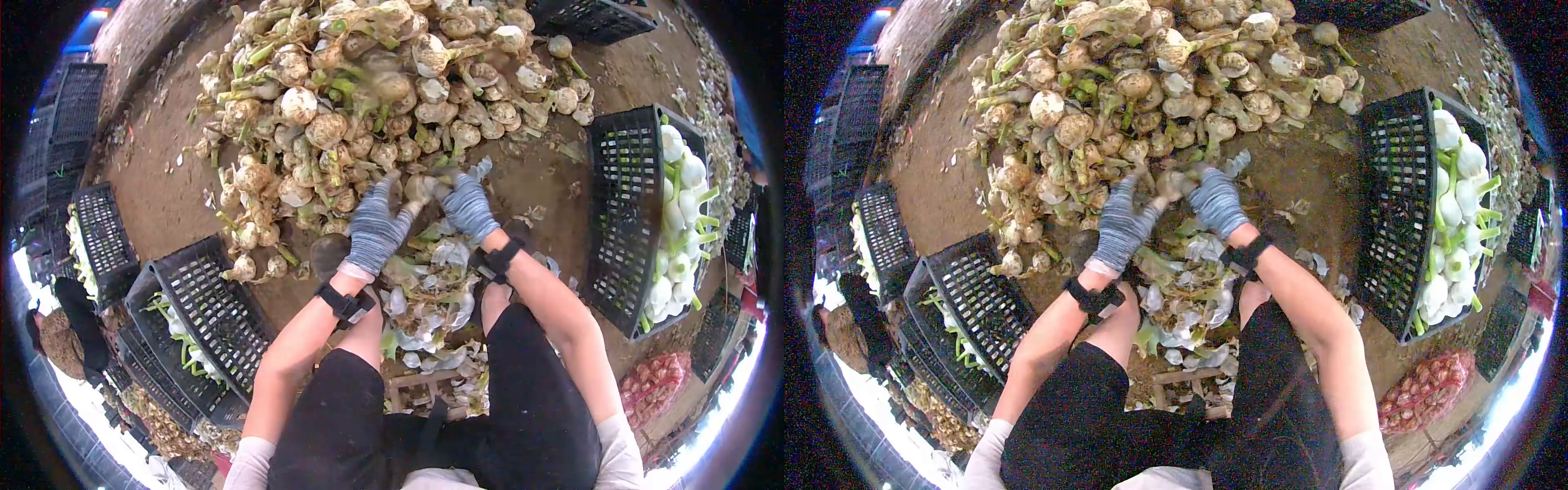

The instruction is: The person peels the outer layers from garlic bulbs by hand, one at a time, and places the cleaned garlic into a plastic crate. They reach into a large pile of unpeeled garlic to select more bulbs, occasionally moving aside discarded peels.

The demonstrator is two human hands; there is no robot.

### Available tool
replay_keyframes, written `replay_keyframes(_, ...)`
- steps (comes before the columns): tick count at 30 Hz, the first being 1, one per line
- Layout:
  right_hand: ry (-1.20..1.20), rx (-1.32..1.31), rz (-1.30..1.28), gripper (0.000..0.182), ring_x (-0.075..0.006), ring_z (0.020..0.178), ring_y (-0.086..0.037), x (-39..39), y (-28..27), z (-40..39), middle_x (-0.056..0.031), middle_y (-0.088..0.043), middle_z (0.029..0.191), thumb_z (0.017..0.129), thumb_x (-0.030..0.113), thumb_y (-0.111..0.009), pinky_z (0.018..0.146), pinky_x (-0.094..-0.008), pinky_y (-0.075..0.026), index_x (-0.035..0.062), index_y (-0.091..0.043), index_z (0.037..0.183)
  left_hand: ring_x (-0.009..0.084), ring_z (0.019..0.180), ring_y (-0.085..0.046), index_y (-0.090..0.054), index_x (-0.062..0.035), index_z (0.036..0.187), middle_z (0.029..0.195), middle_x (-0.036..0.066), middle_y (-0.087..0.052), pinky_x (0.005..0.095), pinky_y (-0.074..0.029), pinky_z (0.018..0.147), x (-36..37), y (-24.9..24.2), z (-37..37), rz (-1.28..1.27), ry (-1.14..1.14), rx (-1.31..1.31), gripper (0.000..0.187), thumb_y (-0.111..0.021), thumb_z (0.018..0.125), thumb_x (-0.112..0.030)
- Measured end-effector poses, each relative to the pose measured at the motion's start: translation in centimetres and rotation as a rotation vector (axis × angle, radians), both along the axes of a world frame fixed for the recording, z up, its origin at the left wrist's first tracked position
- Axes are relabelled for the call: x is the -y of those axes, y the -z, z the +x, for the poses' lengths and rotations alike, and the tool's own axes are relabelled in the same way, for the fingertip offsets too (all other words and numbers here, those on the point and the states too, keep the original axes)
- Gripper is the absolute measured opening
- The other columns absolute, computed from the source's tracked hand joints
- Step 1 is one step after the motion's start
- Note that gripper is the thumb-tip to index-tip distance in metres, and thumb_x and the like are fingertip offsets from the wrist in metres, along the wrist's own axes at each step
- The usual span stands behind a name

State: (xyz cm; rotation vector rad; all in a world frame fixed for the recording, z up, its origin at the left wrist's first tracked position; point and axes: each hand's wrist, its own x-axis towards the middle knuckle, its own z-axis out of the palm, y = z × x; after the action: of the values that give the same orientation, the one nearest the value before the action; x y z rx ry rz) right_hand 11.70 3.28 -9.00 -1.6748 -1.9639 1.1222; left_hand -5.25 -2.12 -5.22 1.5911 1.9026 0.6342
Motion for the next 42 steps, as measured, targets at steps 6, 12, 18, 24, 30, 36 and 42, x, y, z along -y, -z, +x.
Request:
replay_keyframes(6, 0.277, -0.683, -0.53, 0.035, -0.0091, 0.078, -0.054, 0.2, -6.6, 2.2, -0.0011, -0.062, 0.088, 0.084, 0.028, -0.064, 0.071, -0.0263, -0.046, -0.001, -0.061, 0.103, 0.0177, 0.112, -0.049, -0.041, -0.0024, 0.13, 0.124, 0.01, -0.051, 0.0317, -0.041, 0.096, -0.4, -2.5, 1.8, -0.145, 0.115, 0.753, 0.072, -0.078, 0.069, -0.015)
replay_keyframes(12, 0.205, -0.746, -0.543, 0.037, -0.0095, 0.081, -0.056, 0.4, -10.7, 2.8, -0.0034, -0.062, 0.091, 0.081, 0.026, -0.067, 0.075, -0.0252, -0.047, -0.0014, -0.06, 0.105, 0.0158, 0.109, -0.051, -0.043, -0.0023, 0.127, 0.12, 0.009, -0.054, 0.0307, -0.042, 0.094, -1.0, -6.4, 2.4, -0.134, 0.148, 0.846, 0.073, -0.08, 0.067, -0.018)
replay_keyframes(18, 0.123, -0.672, -0.466, 0.034, -0.0107, 0.082, -0.057, 0.5, -9.9, 3.5, -0.0047, -0.064, 0.09, 0.079, 0.022, -0.066, 0.077, -0.0267, -0.047, -0.0013, -0.061, 0.104, 0.0143, 0.105, -0.053, -0.045, -0.0028, 0.128, 0.117, 0.007, -0.056, 0.0302, -0.044, 0.091, -0.3, -5.6, 2.5, -0.181, 0.153, 0.853, 0.075, -0.082, 0.065, -0.021)
replay_keyframes(24, 0.059, -0.64, -0.485, 0.028, -0.0104, 0.083, -0.057, 0.5, -11.4, 4.2, -0.0047, -0.065, 0.091, 0.081, 0.019, -0.064, 0.079, -0.0272, -0.046, -0.0002, -0.063, 0.102, 0.014, 0.103, -0.054, -0.047, -0.0023, 0.126, 0.113, 0.006, -0.058, 0.0301, -0.044, 0.09, -0.7, -7.9, 2.1, -0.363, 0.134, 1.128, 0.071, -0.08, 0.066, -0.023)
replay_keyframes(30, 0.011, -0.65, -0.454, 0.027, -0.0101, 0.085, -0.057, 0.3, -12.9, 5.0, -0.0041, -0.065, 0.092, 0.079, 0.014, -0.067, 0.079, -0.0264, -0.046, 0.0004, -0.063, 0.103, 0.015, 0.101, -0.055, -0.05, -0.0012, 0.121, 0.111, 0.007, -0.059, 0.0298, -0.043, 0.091, -0.8, -8.8, 1.6, -0.442, 0.054, 1.302, 0.066, -0.079, 0.066, -0.025)
replay_keyframes(36, 0.1, -0.591, -0.526, 0.034, -0.0086, 0.084, -0.056, 0.2, -14.0, 5.4, -0.0039, -0.064, 0.092, 0.079, 0.014, -0.066, 0.074, -0.0249, -0.047, -0.0035, -0.059, 0.107, 0.0163, 0.104, -0.054, -0.045, -0.0032, 0.123, 0.115, 0.007, -0.055, 0.0312, -0.044, 0.092, -0.5, -8.3, 2.0, -0.404, 0.046, 1.285, 0.069, -0.079, 0.067, -0.026)
replay_keyframes(42, 0.189, -0.794, -0.462, 0.04, -0.0109, 0.09, -0.057, 1.4, -13.6, 3.2, -0.0063, -0.063, 0.099, 0.08, 0.017, -0.067, 0.081, -0.0259, -0.046, -0.0025, -0.055, 0.113, 0.0181, 0.105, -0.054, -0.044, -0.0046, 0.122, 0.116, 0.008, -0.055, 0.0337, -0.045, 0.092, 0.1, -6.2, 2.8, -0.126, 0.053, 1.194, 0.07, -0.082, 0.065, -0.02)
